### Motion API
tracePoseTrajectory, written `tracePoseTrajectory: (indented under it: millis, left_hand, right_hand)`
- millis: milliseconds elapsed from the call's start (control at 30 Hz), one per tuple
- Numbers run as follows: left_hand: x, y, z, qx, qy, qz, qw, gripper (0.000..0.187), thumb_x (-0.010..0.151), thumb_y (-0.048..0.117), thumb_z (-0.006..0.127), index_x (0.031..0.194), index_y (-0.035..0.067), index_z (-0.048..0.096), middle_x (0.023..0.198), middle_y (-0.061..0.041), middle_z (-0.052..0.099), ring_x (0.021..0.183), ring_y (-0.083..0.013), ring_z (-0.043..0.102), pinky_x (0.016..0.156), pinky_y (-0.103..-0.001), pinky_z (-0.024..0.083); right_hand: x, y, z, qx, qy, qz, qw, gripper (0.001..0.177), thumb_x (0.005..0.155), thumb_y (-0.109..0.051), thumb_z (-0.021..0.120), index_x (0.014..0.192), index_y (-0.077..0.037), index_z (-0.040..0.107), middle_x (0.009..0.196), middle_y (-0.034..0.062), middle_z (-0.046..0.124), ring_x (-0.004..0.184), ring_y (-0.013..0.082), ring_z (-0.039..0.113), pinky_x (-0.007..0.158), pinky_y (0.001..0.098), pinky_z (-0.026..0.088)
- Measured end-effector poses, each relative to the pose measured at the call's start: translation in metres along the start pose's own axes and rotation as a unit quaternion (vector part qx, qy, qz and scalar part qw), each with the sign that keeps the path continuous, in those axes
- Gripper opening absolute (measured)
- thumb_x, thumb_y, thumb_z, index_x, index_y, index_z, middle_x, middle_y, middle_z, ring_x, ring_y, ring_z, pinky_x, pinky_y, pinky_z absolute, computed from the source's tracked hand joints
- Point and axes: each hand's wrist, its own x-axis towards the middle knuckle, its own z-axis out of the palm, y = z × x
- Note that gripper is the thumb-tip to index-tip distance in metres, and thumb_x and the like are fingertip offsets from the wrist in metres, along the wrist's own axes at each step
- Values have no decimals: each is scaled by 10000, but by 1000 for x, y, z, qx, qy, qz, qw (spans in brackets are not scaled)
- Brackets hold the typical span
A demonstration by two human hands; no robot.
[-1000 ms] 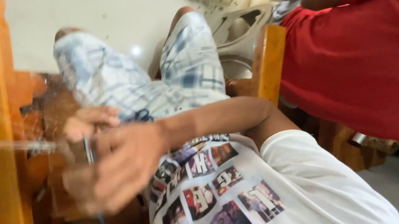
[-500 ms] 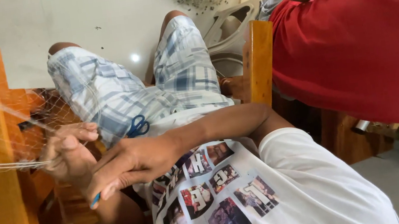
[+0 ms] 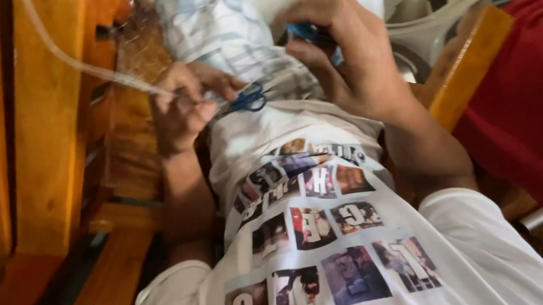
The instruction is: Repairing holes in a fishing net by manually threading line and tying knots using small scissors.
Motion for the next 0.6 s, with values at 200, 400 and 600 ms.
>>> tracePoseTrajectory:
  millis: [200,400,600]
  left_hand:
    - [-4,-1,-1,-31,-53,-27,998,265,791,-26,603,918,131,431,993,-78,620,982,-197,637,991,-443,558]
    - [-3,6,-1,-58,-58,-64,995,328,766,-33,642,921,150,418,1015,-96,611,1016,-219,634,1031,-456,528]
    - [2,8,2,-36,-50,-35,998,310,799,-16,656,950,158,449,1000,-71,614,1018,-194,629,1042,-447,528]
  right_hand:
    - [-5,-1,3,-101,-63,-20,993,206,894,86,758,1092,29,740,892,101,417,694,182,383,585,290,335]
    - [-2,-8,4,-162,-113,-91,976,180,907,-7,761,1039,49,652,860,105,546,729,244,520,685,354,440]
    - [-4,-9,11,-186,-95,-75,975,152,871,57,778,958,24,659,849,104,564,657,212,510,582,315,417]
